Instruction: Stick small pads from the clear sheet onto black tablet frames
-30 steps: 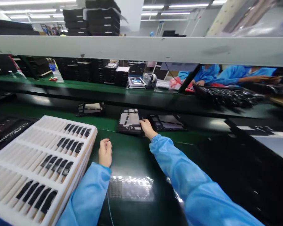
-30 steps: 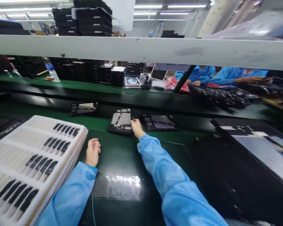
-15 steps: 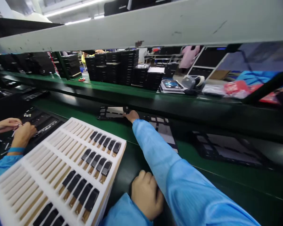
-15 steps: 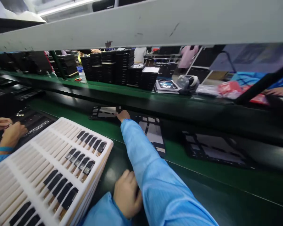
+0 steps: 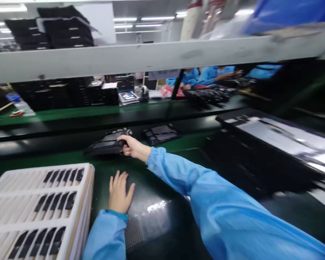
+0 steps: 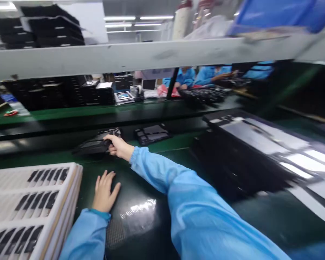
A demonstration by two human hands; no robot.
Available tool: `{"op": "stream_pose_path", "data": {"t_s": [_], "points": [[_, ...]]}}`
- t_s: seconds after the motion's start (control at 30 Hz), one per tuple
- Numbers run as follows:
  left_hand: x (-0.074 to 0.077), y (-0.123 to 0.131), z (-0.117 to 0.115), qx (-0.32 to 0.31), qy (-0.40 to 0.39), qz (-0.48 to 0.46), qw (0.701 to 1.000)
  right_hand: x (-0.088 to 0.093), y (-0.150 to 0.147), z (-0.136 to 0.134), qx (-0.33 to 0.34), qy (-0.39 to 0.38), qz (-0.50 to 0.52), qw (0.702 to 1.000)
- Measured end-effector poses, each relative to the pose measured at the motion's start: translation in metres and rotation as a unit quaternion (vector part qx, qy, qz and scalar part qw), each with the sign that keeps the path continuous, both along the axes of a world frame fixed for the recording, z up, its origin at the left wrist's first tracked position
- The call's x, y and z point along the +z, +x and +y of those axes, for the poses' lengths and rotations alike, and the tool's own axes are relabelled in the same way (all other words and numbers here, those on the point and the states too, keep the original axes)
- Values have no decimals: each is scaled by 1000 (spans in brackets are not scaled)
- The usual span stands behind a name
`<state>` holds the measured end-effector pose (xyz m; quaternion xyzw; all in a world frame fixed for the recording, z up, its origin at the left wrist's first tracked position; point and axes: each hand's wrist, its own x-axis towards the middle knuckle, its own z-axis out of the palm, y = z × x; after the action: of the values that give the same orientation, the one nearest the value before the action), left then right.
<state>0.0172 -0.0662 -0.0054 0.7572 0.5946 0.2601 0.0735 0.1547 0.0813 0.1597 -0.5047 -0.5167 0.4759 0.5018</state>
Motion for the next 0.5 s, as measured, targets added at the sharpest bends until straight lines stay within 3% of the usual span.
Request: {"op": "stream_pose_path", "data": {"t_s": [0.07, 0.13, 0.27, 0.37, 0.5], "points": [[6, -1, 3, -2, 4, 3, 1000, 12, 70, -47, -29, -82, 30, 996], [14, 0, 3, -1, 6, 4, 1000, 31, 142, -93, -78, -114, 60, 989], [28, 7, 0, 9, 5, 11, 1000, 79, 267, -165, -211, -79, 105, 969], [35, 10, -2, 15, 4, 21, 1000, 102, 326, -194, -307, -34, 112, 944], [36, 8, 1, 22, 0, 36, 999, 106, 368, -208, -373, -21, 88, 923]]}}
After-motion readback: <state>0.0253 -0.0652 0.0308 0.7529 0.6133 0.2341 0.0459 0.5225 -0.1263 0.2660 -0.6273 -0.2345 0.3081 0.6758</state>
